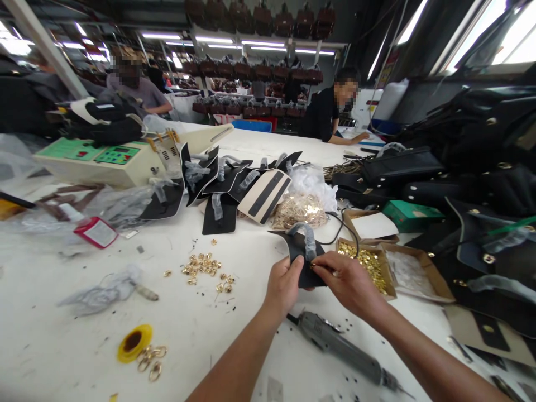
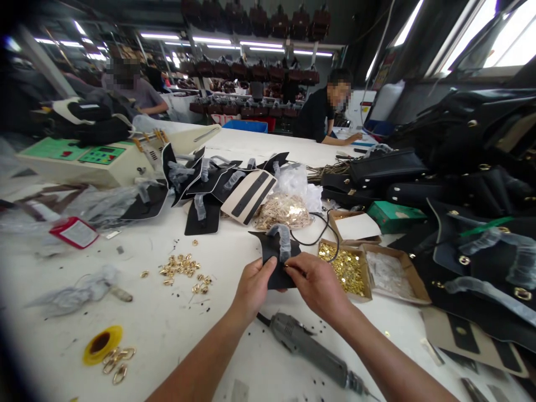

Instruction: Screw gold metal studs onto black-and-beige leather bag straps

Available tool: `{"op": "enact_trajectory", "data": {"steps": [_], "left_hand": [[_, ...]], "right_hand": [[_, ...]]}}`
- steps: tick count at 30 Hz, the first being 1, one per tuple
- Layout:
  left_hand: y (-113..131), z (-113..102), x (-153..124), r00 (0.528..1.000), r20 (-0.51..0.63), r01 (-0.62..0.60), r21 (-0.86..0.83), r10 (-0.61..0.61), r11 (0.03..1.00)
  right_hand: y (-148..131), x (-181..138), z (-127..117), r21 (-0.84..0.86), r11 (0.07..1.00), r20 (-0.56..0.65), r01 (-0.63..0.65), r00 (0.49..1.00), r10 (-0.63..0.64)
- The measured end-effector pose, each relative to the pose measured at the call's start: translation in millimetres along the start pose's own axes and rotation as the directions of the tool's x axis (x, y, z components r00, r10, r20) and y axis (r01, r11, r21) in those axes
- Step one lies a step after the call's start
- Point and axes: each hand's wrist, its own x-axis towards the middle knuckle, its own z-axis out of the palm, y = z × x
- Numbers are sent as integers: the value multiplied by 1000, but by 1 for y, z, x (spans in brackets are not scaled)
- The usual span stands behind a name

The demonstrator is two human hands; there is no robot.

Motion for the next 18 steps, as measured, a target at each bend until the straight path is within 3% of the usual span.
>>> {"op": "enact_trajectory", "data": {"steps": [4, 13, 18], "left_hand": [[-3, -2, 2, 1000, 14, -1, 40, 1, 999], [-6, -3, 5, 1000, 27, 4, -41, -3, 999], [-4, -1, 4, 1000, 29, 2, -58, 0, 998]], "right_hand": [[4, 3, -4, 1, 999, 85, 54, 995, -53], [-1, 1, -5, 204, 957, 22, -207, 978, 207], [1, 1, -2, 225, 948, 19, -223, 974, 225]]}}
